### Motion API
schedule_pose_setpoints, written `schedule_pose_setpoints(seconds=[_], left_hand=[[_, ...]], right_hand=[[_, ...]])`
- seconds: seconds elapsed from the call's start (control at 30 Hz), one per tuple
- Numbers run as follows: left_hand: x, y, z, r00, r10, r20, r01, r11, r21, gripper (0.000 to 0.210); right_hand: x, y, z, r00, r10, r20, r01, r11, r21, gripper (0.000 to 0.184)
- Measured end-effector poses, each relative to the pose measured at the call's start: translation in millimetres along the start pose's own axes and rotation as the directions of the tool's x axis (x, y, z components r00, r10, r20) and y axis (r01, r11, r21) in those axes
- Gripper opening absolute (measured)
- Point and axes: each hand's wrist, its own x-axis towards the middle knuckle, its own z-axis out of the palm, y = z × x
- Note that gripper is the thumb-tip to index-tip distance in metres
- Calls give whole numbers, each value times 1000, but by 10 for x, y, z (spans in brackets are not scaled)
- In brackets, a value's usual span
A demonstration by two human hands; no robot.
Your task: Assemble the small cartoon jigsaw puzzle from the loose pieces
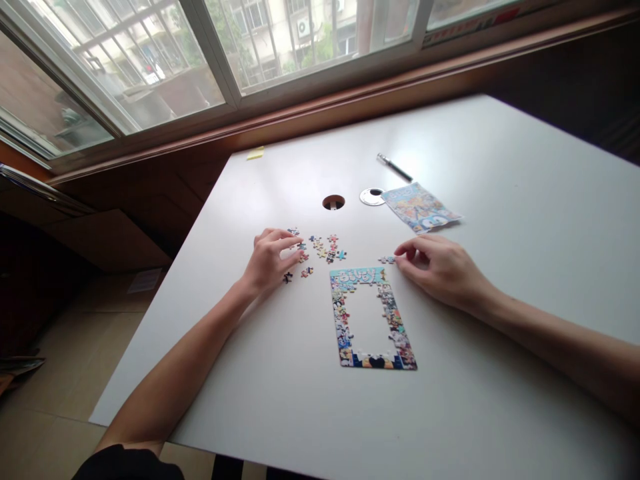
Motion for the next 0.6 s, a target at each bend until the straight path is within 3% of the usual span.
schedule_pose_setpoints(seconds=[0.1,0.17,0.23,0.33,0.47,0.6], left_hand=[[-17,201,-31,999,29,-35,-35,981,-189,22],[-62,420,-29,997,80,-9,-79,943,-324,22],[-134,654,-7,983,184,-27,-181,919,-350,20],[-258,919,43,958,281,-52,-283,909,-306,21],[-360,1036,104,943,320,-96,-334,905,-262,22],[-375,1030,131,937,330,-111,-347,908,-235,22]], right_hand=[[-11,-28,-16,999,-7,-51,9,999,36,11],[-36,-101,-50,992,-80,-102,87,994,65,10],[-81,-225,-93,973,-194,-122,208,970,122,9],[-173,-461,-139,948,-314,-44,314,911,267,10],[-282,-695,-126,939,-333,85,268,865,423,12],[-327,-779,-87,951,-278,136,179,853,490,5]])
